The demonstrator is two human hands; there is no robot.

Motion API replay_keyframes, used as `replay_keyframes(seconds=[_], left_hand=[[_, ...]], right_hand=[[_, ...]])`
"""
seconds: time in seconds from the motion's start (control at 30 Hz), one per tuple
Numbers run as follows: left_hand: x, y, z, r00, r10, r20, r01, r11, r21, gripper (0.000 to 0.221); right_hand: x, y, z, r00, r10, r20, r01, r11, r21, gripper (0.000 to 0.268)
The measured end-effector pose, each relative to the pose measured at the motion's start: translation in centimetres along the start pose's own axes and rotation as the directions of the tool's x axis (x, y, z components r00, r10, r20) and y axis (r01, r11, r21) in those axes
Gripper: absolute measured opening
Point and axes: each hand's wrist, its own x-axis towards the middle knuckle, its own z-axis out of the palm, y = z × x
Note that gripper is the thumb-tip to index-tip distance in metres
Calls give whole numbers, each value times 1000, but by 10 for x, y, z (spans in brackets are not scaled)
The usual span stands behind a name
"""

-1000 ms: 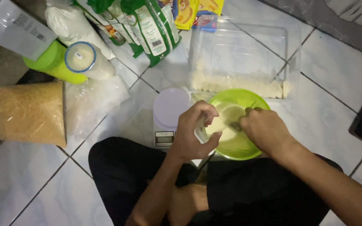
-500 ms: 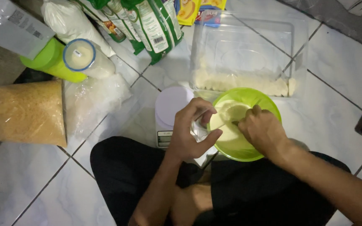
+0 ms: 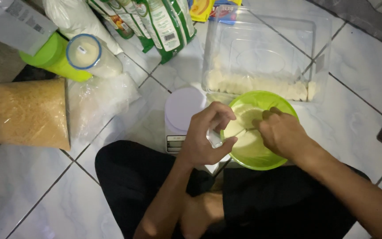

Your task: Mixing ingredients in a bowl and portioning them into small bags using a digital scale

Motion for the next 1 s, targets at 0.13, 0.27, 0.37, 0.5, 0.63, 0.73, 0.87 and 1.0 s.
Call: replay_keyframes(seconds=[0.13, 0.27, 0.37, 0.5, 0.63, 0.73, 0.87, 1.0], left_hand=[[2, 3, -4, 1000, 1, -4, 0, 999, 35, 36], [6, 9, -10, 999, 8, -31, -4, 988, 155, 33], [5, 11, -12, 999, 21, -32, -12, 970, 243, 37], [0, 5, -11, 1000, 12, -26, -3, 944, 329, 39], [2, 18, -6, 990, -137, 38, 106, 888, 447, 39], [0, 16, 0, 990, -133, 56, 87, 863, 498, 41], [2, 11, 9, 991, -103, 80, 24, 748, 664, 44], [8, 9, 18, 993, -18, 120, -85, 608, 789, 50]], right_hand=[[0, 2, -13, 998, 5, 57, -7, 999, 43, 26], [1, 0, -32, 992, 56, 109, -64, 995, 71, 23], [-2, 2, -41, 986, 67, 150, -82, 992, 93, 21], [-10, 4, -50, 982, 117, 151, -134, 985, 110, 23], [-26, 18, -46, 943, 158, 292, -189, 979, 80, 25], [-43, 31, -54, 972, 146, 186, -165, 982, 94, 22], [-62, 48, -73, 950, 218, 223, -229, 973, 24, 28], [-79, 68, -82, 974, 206, 92, -208, 978, 9, 26]])
